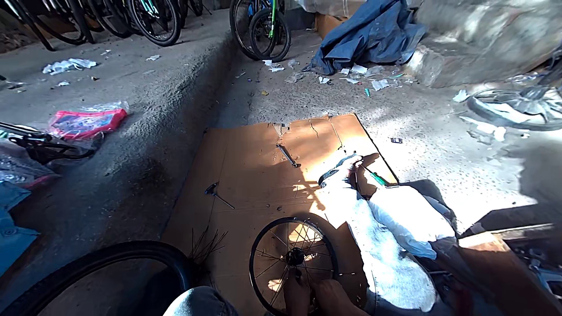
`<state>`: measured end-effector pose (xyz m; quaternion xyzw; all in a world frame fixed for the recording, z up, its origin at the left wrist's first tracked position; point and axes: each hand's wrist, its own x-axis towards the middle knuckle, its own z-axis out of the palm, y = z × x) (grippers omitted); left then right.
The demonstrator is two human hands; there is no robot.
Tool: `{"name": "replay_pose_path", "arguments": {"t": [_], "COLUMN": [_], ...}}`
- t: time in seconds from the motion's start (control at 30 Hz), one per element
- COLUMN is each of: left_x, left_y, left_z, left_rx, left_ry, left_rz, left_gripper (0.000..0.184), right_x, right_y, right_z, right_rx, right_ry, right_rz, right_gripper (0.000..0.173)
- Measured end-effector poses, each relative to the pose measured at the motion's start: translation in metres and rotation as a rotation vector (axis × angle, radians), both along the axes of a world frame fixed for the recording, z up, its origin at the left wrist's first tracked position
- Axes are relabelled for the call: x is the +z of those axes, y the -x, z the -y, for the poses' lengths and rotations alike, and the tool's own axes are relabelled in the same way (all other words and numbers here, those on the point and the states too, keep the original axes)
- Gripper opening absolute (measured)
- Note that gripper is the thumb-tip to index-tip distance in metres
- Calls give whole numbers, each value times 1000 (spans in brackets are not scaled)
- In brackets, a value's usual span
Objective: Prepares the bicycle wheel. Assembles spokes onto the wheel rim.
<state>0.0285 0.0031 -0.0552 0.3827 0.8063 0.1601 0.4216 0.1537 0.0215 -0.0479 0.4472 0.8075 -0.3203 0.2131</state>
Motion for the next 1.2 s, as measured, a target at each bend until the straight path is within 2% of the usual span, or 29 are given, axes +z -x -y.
{"name": "replay_pose_path", "arguments": {"t": [0.17, 0.27, 0.4, 0.53, 0.63, 0.7, 0.83, 0.9, 1.0, 1.07, 1.2], "left_x": [0, 3, -1, -3, 5, 2, -2, 14, 2, 3, 7], "left_y": [1, 2, 3, 0, -4, -2, -2, -3, -5, -8, -7], "left_z": [-1, -3, -4, -3, 1, 3, 7, 3, 5, 4, -2], "left_rx": [-13, 57, 156, 150, 74, 100, 185, 217, 278, 299, 408], "left_ry": [3, -4, -3, 2, 12, -22, -117, -124, -162, -173, -224], "left_rz": [-62, -80, -35, -38, -96, -71, -53, -2, 13, 28, 89], "left_gripper": [29, 27, 28, 30, 32, 32, 30, 32, 28, 26, 43], "right_x": [13, 8, -9, -19, -6, 17, 34, 42, 54, 53, 50], "right_y": [6, 3, -1, -4, 0, 2, 4, 8, 16, 16, 10], "right_z": [-3, -11, -25, -29, -26, -26, -22, -27, -34, -40, -41], "right_rx": [-41, -80, -321, -357, -352, -320, -239, -260, -322, -347, -262], "right_ry": [-4, 8, 219, 287, 191, 41, -271, -292, -236, -235, -367], "right_rz": [-3, -102, -314, -414, -289, -229, -340, -310, -225, -253, -328], "right_gripper": [22, 25, 35, 35, 35, 38, 41, 47, 47, 45, 44]}}
